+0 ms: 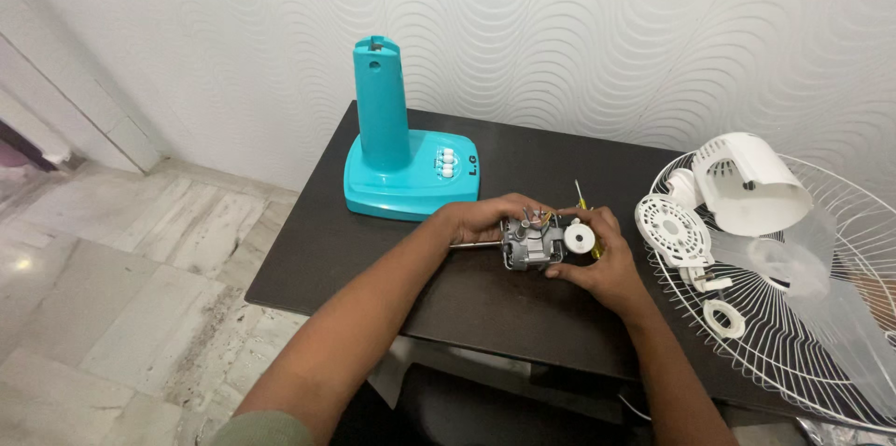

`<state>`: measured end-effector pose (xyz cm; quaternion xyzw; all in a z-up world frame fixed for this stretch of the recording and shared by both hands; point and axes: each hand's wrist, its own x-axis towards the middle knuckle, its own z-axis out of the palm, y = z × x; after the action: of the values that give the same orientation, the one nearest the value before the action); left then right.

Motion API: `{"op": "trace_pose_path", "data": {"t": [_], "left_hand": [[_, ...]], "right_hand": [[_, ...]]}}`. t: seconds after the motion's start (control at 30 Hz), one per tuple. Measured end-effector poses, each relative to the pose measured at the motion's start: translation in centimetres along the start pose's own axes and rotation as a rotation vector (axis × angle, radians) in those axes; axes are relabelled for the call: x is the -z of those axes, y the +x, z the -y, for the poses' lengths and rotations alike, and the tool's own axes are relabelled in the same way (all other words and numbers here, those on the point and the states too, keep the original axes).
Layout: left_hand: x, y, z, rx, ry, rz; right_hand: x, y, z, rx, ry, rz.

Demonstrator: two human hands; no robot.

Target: The person assembles the internal components of an electric fan motor on a table. They attach a black plastic part to the motor housing, secure it with screws using a screwdriver, and then attach a white circular fan component to the motor shaft.

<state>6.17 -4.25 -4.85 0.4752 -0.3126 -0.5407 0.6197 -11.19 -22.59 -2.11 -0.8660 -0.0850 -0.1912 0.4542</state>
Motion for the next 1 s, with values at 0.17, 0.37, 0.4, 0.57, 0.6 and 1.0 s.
{"op": "trace_pose_path", "data": {"t": [0.17, 0.37, 0.4, 0.57, 0.6, 1.0], "left_hand": [[-0.5, -0.3, -1.4, -0.019, -0.016, 0.165], [-1.3, -0.8, -3.8, -0.004, 0.025, 0.180], [-1.4, -0.6, -4.1, 0.014, 0.066, 0.142], [-0.8, -0.7, -4.7, 0.073, 0.099, 0.152], [-0.6, -0.8, -4.8, 0.094, 0.128, 0.114], [-2.0, -2.4, -5.0, -0.033, 0.186, -0.009]], "right_hand": [[-0.3, -0.2, 0.0, -0.005, 0.124, -0.036], [-0.5, -0.1, -0.3, -0.022, 0.091, -0.103], [-0.5, -0.1, -0.3, -0.050, 0.097, -0.122], [-0.9, 0.2, 0.0, -0.107, 0.102, -0.131], [-0.9, 0.3, 0.1, -0.107, 0.086, -0.128], [-1.7, 1.4, 0.1, -0.097, 0.170, -0.118]]}}
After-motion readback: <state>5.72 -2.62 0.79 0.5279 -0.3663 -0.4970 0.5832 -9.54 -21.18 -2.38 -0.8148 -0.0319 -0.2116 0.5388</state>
